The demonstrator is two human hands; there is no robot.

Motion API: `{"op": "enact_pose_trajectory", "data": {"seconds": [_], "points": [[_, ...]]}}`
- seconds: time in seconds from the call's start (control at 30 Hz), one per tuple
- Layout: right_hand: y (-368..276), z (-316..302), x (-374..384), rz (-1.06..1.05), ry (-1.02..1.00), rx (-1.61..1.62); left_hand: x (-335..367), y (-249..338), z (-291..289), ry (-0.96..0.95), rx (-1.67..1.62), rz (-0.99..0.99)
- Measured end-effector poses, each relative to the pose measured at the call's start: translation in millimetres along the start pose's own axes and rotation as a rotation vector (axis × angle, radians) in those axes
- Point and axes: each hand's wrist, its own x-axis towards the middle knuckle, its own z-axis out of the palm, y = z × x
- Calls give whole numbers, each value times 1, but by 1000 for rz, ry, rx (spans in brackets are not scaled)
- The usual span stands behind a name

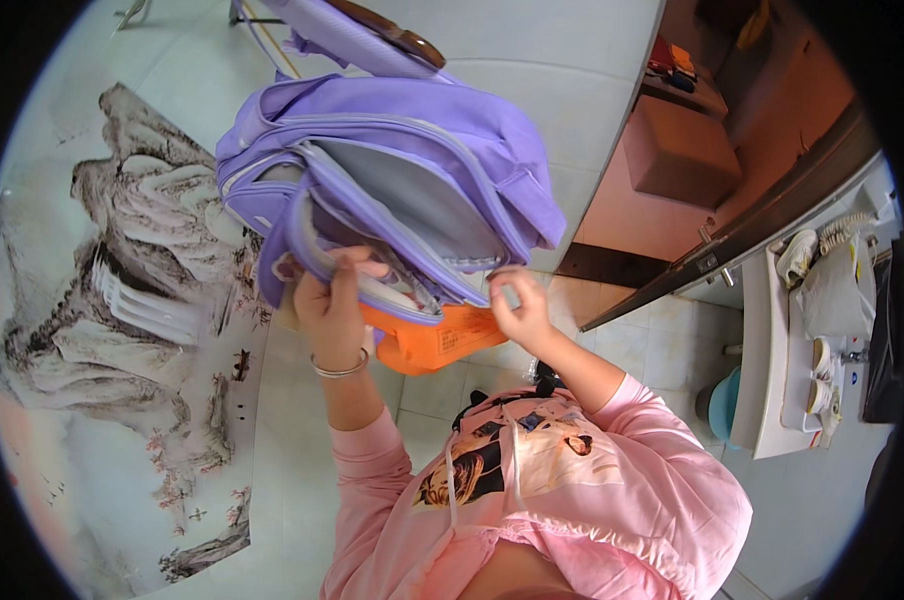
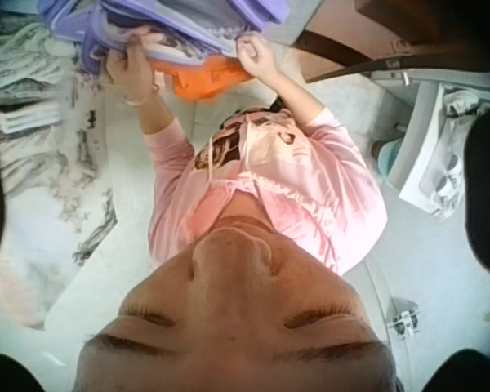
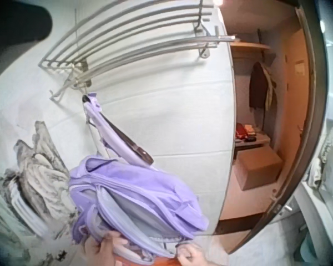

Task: The person wipes a pair of white sneakers with an orange cloth in a bathroom, then places them on the sink. They open a purple backpack, remove a white tote bag, and continue wiping the shoes. Finally, they fold the orange cloth on a nearby table.

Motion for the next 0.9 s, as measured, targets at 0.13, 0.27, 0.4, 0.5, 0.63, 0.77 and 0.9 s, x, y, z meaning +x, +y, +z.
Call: {"op": "enact_pose_trajectory", "data": {"seconds": [0.13,0.27,0.4,0.5,0.63,0.77,0.9], "points": [[2,10,-12,225,-229,19,15,22,8,42,-150,-33],[6,41,0,657,-276,201,18,39,17,37,-234,-67],[-1,69,27,630,-97,414,21,38,24,-9,-232,-28],[-6,71,39,596,52,443,23,30,28,7,-265,-39],[-3,55,38,612,141,473,22,26,38,-14,-320,-8],[5,39,27,691,82,560,23,15,51,81,-152,85],[8,15,12,766,-95,663,31,-1,41,36,548,253]]}}
